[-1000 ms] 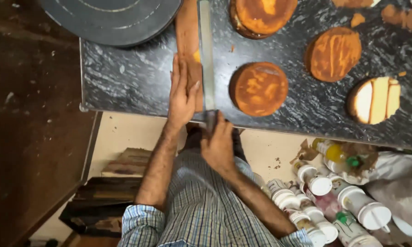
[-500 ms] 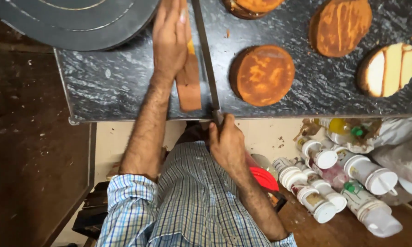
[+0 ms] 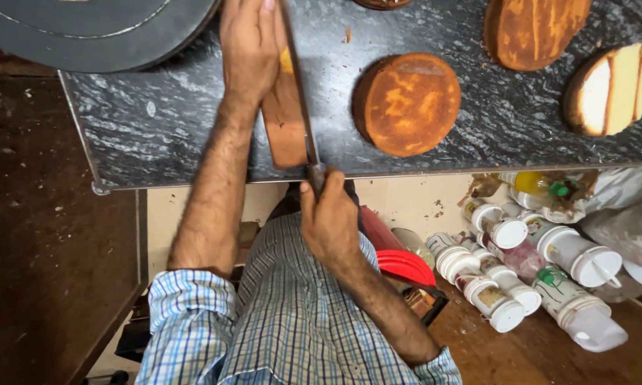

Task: The person trims the edges of cake layers with a knife and stacks them, applying white frosting between the layers using a spatula. They continue assembling and trimming multiple cakes, moving the finished layers and scraps across the counter.

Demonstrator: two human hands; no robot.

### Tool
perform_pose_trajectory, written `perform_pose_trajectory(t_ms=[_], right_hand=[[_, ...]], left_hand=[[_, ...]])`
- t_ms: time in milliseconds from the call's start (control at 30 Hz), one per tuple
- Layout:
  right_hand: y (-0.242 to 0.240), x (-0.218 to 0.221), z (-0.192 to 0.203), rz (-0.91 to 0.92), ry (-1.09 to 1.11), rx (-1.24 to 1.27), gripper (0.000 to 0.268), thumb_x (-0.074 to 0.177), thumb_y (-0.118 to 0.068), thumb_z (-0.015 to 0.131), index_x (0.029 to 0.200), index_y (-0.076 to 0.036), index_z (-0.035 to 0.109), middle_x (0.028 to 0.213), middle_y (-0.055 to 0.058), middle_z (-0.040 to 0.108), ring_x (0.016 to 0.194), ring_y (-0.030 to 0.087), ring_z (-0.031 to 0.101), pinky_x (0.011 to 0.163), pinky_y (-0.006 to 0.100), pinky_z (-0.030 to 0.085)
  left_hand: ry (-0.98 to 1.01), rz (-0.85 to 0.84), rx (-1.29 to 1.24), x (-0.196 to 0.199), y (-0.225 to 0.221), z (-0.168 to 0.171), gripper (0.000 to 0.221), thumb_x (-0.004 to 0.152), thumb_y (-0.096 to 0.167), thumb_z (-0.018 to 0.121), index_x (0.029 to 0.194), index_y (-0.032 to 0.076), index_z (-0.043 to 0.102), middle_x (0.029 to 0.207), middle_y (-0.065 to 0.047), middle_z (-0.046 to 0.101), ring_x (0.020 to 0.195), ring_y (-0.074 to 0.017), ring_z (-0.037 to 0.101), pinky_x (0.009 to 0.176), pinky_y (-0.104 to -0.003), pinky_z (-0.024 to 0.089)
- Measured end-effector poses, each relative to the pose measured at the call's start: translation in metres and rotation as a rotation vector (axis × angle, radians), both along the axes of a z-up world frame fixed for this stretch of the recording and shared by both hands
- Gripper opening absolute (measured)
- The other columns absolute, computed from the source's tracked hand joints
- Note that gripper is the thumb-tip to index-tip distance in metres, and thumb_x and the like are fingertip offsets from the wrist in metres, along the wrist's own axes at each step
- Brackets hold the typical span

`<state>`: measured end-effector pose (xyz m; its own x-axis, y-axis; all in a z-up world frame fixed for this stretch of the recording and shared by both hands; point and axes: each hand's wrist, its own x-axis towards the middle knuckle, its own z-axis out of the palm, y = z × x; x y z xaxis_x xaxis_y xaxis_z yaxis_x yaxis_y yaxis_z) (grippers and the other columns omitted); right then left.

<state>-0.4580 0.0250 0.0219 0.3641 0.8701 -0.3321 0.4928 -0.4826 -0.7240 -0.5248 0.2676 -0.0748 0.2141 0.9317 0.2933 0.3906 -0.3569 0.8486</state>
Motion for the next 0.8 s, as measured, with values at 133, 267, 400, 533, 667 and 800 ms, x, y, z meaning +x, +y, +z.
perform_pose_trajectory(t_ms=[133,267,400,533,667,800], right_hand=[[0.003,-0.005,0.002,-0.012,-0.025,0.035,0.032,0.101,-0.014,0.061,0.120,0.006,0.044,0.088,0.033,0.066,0.077,0.052,0.066,0.063,0.057,0.052],[-0.002,-0.004,0.005,-0.003,-0.013,0.021,0.032,0.101,-0.013,0.060,0.121,0.007,0.045,0.087,0.034,0.066,0.076,0.053,0.066,0.062,0.057,0.052],[0.002,-0.003,0.006,0.019,-0.007,-0.035,0.030,0.102,-0.013,0.059,0.119,0.006,0.044,0.088,0.033,0.066,0.074,0.052,0.067,0.060,0.056,0.053],[0.006,-0.001,0.009,0.038,-0.007,-0.072,0.031,0.101,-0.014,0.060,0.118,0.006,0.044,0.089,0.035,0.065,0.073,0.054,0.065,0.060,0.057,0.053],[0.011,0.001,0.010,0.051,0.000,-0.077,0.033,0.101,-0.014,0.060,0.119,0.006,0.042,0.089,0.035,0.066,0.073,0.054,0.066,0.060,0.057,0.053],[0.034,0.004,-0.002,0.097,-0.002,0.026,0.028,0.105,-0.014,0.058,0.118,0.004,0.040,0.092,0.034,0.067,0.080,0.053,0.066,0.065,0.057,0.054]], left_hand=[[0.048,0.001,0.088,-0.004,0.002,-0.017,0.017,0.111,0.010,0.054,0.110,-0.003,0.064,0.106,-0.023,0.064,0.101,-0.0432,0.060,0.089,-0.050,0.047],[0.070,0.011,0.020,-0.006,0.003,-0.025,0.015,0.109,0.008,0.053,0.105,-0.003,0.062,0.102,-0.022,0.063,0.099,-0.0423,0.060,0.088,-0.050,0.047],[0.091,0.003,0.015,-0.008,0.003,-0.026,0.014,0.110,0.007,0.053,0.106,-0.003,0.062,0.103,-0.022,0.064,0.099,-0.0424,0.060,0.088,-0.050,0.047],[0.094,-0.007,0.072,-0.008,0.002,-0.024,0.015,0.111,0.009,0.054,0.111,-0.004,0.063,0.107,-0.023,0.064,0.101,-0.0424,0.060,0.088,-0.050,0.047],[0.124,-0.029,0.080,-0.013,0.003,-0.024,0.017,0.111,0.008,0.051,0.109,-0.005,0.062,0.105,-0.023,0.064,0.102,-0.0423,0.060,0.089,-0.051,0.047],[0.129,-0.042,0.040,-0.014,0.002,-0.029,0.022,0.115,0.010,0.051,0.101,-0.005,0.059,0.096,-0.020,0.063,0.095,-0.0381,0.060,0.085,-0.050,0.046]])
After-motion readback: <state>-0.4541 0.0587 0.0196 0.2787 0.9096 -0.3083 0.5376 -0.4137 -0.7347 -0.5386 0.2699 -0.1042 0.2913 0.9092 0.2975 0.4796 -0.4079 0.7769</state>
